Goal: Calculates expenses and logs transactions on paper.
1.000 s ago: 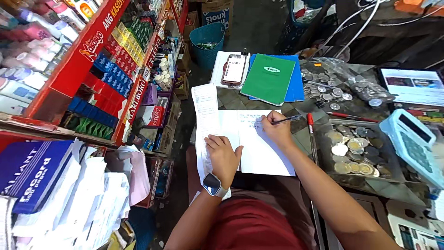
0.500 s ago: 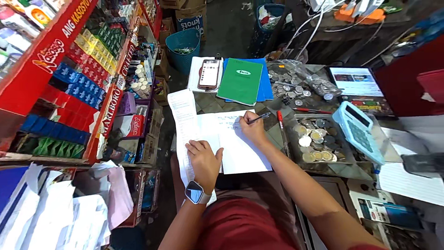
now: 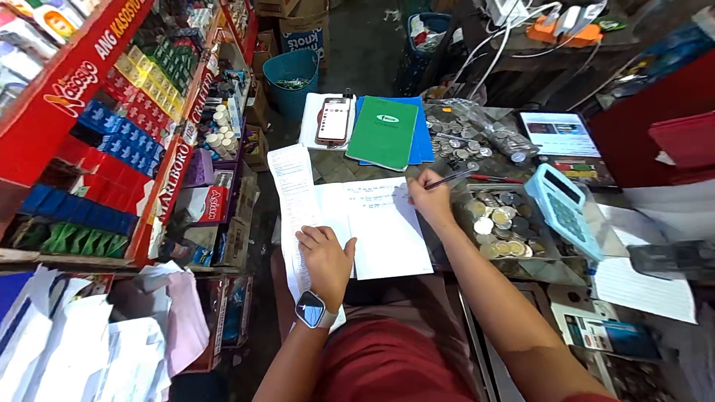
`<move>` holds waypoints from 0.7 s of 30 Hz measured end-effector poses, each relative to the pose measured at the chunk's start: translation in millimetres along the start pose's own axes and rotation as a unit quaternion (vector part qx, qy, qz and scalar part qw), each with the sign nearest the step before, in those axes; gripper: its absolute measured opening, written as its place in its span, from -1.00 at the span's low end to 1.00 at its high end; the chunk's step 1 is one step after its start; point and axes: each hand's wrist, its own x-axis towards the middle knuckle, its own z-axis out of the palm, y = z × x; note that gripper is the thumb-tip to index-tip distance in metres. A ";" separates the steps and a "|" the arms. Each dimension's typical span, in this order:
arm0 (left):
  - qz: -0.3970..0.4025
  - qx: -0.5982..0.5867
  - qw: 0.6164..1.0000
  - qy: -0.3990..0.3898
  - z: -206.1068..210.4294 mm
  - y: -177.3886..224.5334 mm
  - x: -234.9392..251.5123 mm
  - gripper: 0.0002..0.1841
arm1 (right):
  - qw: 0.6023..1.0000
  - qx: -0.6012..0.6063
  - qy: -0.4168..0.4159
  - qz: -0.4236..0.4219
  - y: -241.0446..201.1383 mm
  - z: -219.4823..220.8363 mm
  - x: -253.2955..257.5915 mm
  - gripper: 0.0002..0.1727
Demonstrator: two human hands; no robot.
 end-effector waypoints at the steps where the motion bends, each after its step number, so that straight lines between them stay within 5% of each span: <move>1: 0.000 -0.002 1.000 0.000 -0.2 -0.2 0.0 -0.07 | 1.000 -0.011 -0.005 0.001 3.9 1.5 -1.7 -0.70; 21: -0.005 0.021 1.000 -0.017 -5.0 -1.3 -0.7 -0.06 | 0.996 -0.036 0.006 -0.081 26.1 10.9 -7.6 -0.61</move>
